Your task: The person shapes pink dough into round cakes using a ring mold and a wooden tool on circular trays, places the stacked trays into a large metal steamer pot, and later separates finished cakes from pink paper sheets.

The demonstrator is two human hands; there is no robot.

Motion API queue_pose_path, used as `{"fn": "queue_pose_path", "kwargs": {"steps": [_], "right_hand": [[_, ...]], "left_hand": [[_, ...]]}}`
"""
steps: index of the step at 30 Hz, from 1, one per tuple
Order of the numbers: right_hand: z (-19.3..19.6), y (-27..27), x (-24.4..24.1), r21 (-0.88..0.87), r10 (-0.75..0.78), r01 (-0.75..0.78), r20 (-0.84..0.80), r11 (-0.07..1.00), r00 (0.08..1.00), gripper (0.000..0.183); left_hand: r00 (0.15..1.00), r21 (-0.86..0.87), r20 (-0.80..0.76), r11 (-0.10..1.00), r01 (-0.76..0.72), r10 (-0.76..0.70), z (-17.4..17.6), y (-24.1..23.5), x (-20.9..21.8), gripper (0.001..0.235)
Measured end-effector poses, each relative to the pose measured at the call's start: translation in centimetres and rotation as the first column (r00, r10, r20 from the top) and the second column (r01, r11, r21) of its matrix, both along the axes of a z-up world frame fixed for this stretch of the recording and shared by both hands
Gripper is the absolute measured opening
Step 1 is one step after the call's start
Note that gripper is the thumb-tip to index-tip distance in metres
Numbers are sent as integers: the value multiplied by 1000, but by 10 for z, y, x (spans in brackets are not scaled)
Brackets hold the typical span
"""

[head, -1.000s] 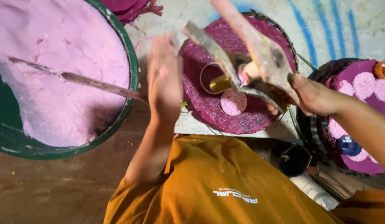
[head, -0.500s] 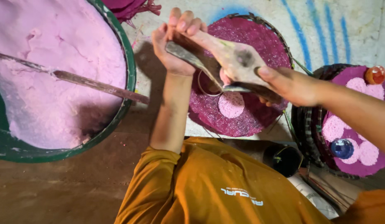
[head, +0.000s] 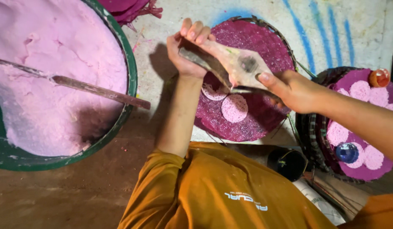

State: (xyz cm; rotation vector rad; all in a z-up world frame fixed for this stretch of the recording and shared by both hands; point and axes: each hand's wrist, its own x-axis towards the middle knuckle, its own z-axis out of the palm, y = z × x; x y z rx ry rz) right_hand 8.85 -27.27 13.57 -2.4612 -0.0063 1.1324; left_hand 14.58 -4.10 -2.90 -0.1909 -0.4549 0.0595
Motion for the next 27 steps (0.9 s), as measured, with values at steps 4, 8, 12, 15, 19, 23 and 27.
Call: {"fn": "queue_pose_path", "kwargs": {"steps": [4, 8, 12, 15, 19, 23, 27], "right_hand": [[-8, 5, 3, 62, 68, -85, 227, 995, 972, 78], [-24, 21, -3, 149, 22, -54, 205, 987, 979, 76], [-30, 27, -12, 243, -26, -5, 127, 970, 992, 70], [-28, 21, -14, 217, -19, 10, 37, 976, 999, 78], [-22, 9, -4, 53, 40, -44, 78, 998, 996, 78], [-28, 4, -4, 111, 10, -33, 198, 993, 980, 76], [-35, 6, -5, 195, -59, 30, 144, 980, 988, 73]], "left_hand": [[1000, 78, 18, 997, 0, -1, 9, 12, 19, 22], [999, 203, 34, 979, -18, 12, 18, 40, 21, 23], [1000, 210, -9, 978, 1, 1, 17, 53, 7, 24], [996, 175, -92, 984, 25, -9, 15, 42, -3, 23], [984, 105, -176, 993, 57, -38, 14, 17, -1, 24], [982, 216, -188, 976, 25, 17, 16, 24, 14, 21], [976, 199, -217, 977, 79, -34, 20, 28, 12, 22]]}}
